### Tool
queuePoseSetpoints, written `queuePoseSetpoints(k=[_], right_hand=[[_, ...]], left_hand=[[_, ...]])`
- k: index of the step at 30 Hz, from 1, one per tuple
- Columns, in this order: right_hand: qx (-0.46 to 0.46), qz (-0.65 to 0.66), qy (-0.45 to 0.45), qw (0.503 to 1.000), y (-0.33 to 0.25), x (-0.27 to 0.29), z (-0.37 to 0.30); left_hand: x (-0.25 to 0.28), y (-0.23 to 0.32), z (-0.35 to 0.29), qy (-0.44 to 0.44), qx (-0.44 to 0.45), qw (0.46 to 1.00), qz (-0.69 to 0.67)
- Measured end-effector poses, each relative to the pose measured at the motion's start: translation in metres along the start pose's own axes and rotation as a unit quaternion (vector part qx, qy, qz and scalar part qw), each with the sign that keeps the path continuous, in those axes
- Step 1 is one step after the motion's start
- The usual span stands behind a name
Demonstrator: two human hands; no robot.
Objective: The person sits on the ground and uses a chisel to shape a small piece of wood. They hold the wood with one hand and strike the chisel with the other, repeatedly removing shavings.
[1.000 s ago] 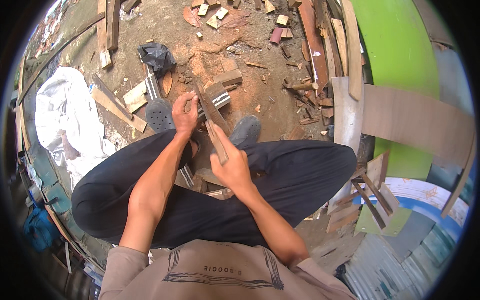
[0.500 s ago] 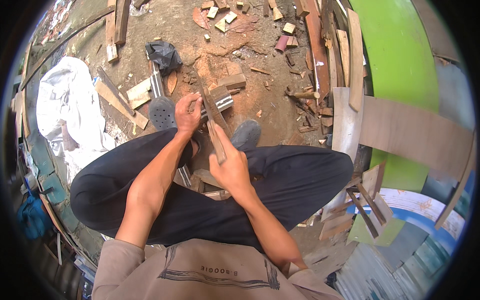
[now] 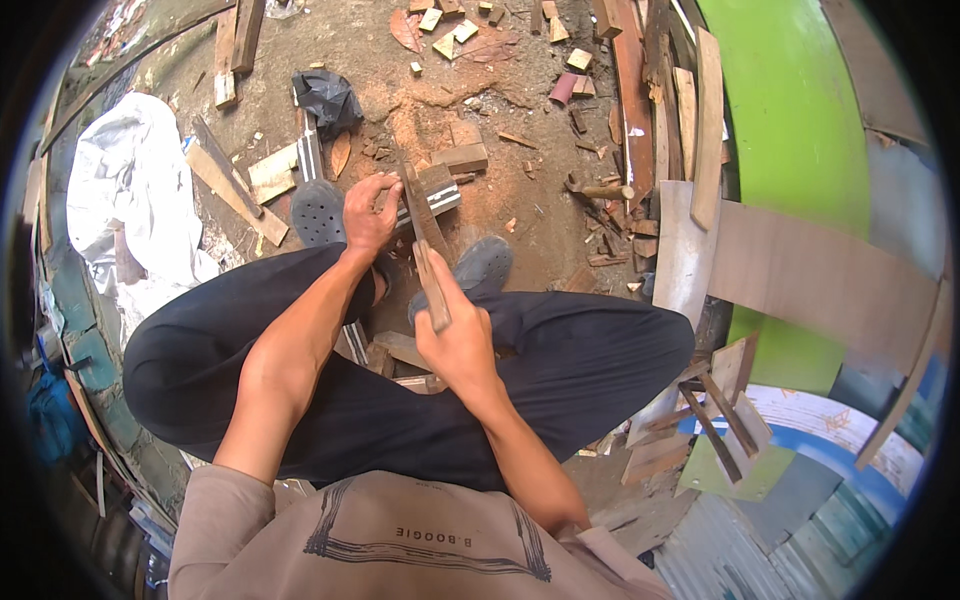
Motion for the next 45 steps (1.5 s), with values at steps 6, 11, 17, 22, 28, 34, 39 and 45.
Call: queuePoseSetpoints(k=[6,11,17,22,28,34,39,45], right_hand=[[0.057,0.005,0.014,0.998,0.0,0.008,-0.016],[-0.001,0.01,0.009,1.0,0.007,-0.019,0.062],[0.063,-0.016,-0.005,0.998,-0.012,0.033,-0.066],[-0.014,0.008,-0.009,1.0,0.005,-0.011,0.035],[0.02,-0.004,-0.012,1.0,0.002,0.007,-0.004],[0.043,0.01,-0.003,0.999,-0.013,0.023,-0.035],[0.025,-0.01,0.03,0.999,0.0,-0.02,0.089],[-0.004,0.031,-0.038,0.999,-0.017,0.038,-0.053]], left_hand=[[0.004,0.005,-0.002,-0.001,0.012,1.0,-0.002],[-0.003,0.007,0.001,-0.009,-0.01,1.0,0.0],[0.004,0.0,-0.005,-0.008,0.003,1.0,0.002],[-0.004,0.01,0.001,-0.012,-0.016,1.0,-0.006],[0.0,0.0,0.0,-0.033,-0.025,0.999,0.0],[0.001,0.001,0.003,-0.017,0.005,1.0,-0.015],[-0.005,-0.001,0.001,-0.048,-0.03,0.998,0.003],[0.006,-0.004,-0.003,-0.035,-0.012,0.999,0.007]])
Point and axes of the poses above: each hand's wrist, its own z-axis towards the middle knuckle, its own x-axis out of the back of the hand, y = z × x, the point moved 6 cm from there along z, towards the middle knuckle, and after that the axes turned 6 degrees about -x, right-handed, at the moved point
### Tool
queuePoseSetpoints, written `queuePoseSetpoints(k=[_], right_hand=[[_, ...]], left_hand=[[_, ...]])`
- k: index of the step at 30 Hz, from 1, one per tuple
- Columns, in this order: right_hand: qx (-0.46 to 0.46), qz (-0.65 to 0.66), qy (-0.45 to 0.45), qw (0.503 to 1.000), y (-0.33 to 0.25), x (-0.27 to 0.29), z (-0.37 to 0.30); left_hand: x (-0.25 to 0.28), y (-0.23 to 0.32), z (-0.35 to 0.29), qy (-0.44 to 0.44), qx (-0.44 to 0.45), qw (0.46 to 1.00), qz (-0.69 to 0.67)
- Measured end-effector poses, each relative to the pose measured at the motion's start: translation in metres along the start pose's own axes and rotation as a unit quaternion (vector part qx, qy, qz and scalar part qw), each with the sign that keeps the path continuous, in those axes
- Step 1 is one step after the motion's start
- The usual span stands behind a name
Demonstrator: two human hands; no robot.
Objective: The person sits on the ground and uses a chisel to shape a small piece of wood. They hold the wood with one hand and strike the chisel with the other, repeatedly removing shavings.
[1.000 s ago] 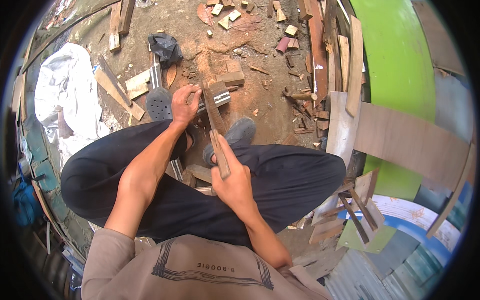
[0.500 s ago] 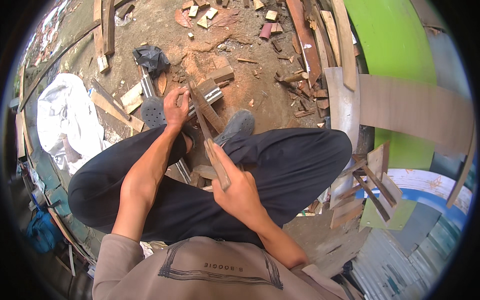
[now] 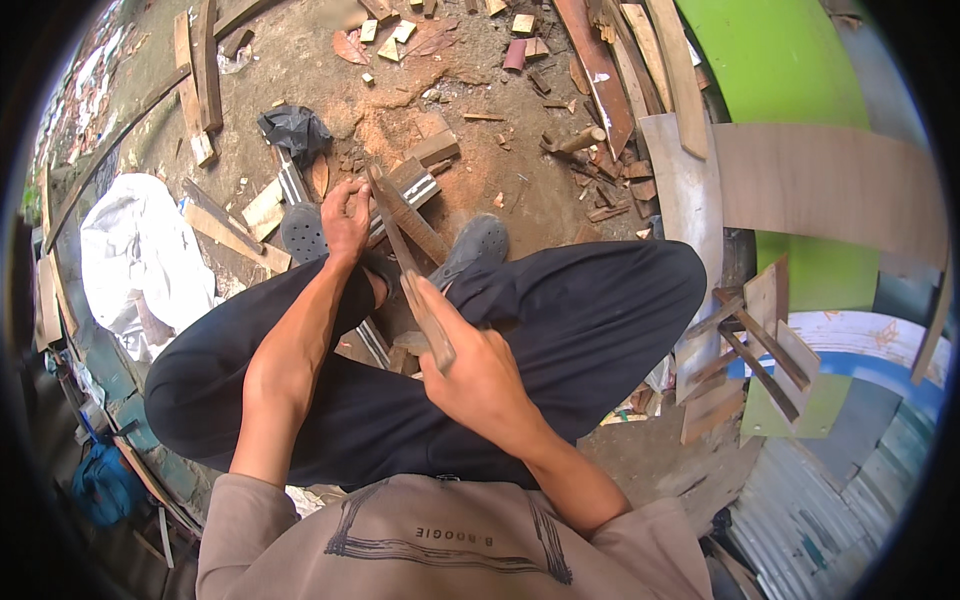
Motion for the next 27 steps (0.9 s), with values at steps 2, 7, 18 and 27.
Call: queuePoseSetpoints(k=[2,7,18,27], right_hand=[[0.035,0.01,0.025,0.999,0.005,0.0,-0.014],[0.033,-0.031,0.065,0.997,0.031,-0.041,0.134],[0.095,0.033,0.067,0.993,0.028,-0.013,0.013],[0.038,0.012,0.02,0.999,0.035,-0.014,0.023]], left_hand=[[-0.001,0.001,0.0,0.005,-0.002,1.0,-0.013],[-0.012,0.007,0.009,-0.017,-0.012,1.0,-0.013],[-0.002,-0.001,0.004,-0.002,0.009,1.0,-0.006],[-0.001,-0.001,0.0,-0.005,0.012,1.0,-0.005]])
Point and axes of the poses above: each hand's wrist, its own z-axis towards the middle knuckle, its own x-axis out of the back of the hand, y = z × x, the point moved 6 cm from there along z, towards the middle knuckle, and after that the axes turned 6 degrees about -x, right-handed, at the moved point
